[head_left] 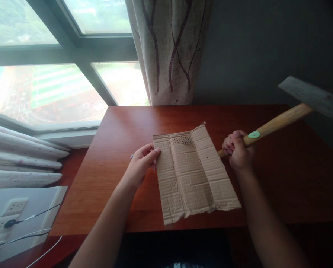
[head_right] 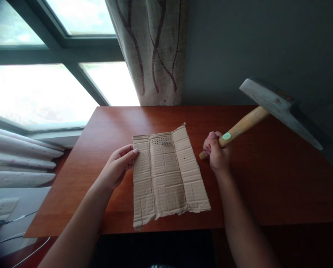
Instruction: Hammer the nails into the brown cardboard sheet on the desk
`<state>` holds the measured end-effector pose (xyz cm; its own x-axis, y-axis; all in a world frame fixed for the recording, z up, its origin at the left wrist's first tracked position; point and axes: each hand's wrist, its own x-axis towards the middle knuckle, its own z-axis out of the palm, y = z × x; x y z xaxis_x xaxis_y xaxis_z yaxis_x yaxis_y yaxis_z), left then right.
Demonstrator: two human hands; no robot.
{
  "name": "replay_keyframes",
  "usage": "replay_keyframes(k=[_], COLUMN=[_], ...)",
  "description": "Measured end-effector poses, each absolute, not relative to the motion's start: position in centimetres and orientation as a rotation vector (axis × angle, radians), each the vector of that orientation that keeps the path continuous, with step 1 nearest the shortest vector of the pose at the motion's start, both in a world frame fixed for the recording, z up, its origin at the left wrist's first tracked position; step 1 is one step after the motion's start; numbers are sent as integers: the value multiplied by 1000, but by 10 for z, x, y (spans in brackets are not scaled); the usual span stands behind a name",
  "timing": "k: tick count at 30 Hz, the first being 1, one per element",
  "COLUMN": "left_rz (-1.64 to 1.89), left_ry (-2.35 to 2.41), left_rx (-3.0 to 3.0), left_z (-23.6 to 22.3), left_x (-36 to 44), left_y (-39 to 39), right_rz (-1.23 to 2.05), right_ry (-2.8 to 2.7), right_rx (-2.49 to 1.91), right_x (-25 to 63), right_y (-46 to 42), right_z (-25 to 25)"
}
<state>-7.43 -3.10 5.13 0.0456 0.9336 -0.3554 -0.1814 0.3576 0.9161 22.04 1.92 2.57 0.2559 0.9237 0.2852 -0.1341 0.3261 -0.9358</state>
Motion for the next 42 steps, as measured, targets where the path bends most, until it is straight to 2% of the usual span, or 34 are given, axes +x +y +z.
replay_keyframes(k=[8, 12, 17, 23, 35, 42], left_rz=[1057, 1075, 581, 132, -251, -222], left_ry=[1206, 1503, 2014, 2137, 1919, 1976], left_rx=[898, 1302, 2020, 2327, 2633, 2617], left_z=[53, 49, 44, 43, 46, 44], left_x=[-79, -104, -144, -160, -138, -146], left_y=[-32, -34, -46, -57, -39, -40], right_rz=[897, 898, 907, 899, 909, 928], right_ry=[-1046, -1042, -1029, -1040, -1031, -1000], right_rx=[-916, -907, -902, -885, -895, -877], right_x=[221, 222, 221, 222, 222, 224], right_y=[20, 21, 20, 21, 21, 22], right_z=[25, 23, 24, 24, 23, 23])
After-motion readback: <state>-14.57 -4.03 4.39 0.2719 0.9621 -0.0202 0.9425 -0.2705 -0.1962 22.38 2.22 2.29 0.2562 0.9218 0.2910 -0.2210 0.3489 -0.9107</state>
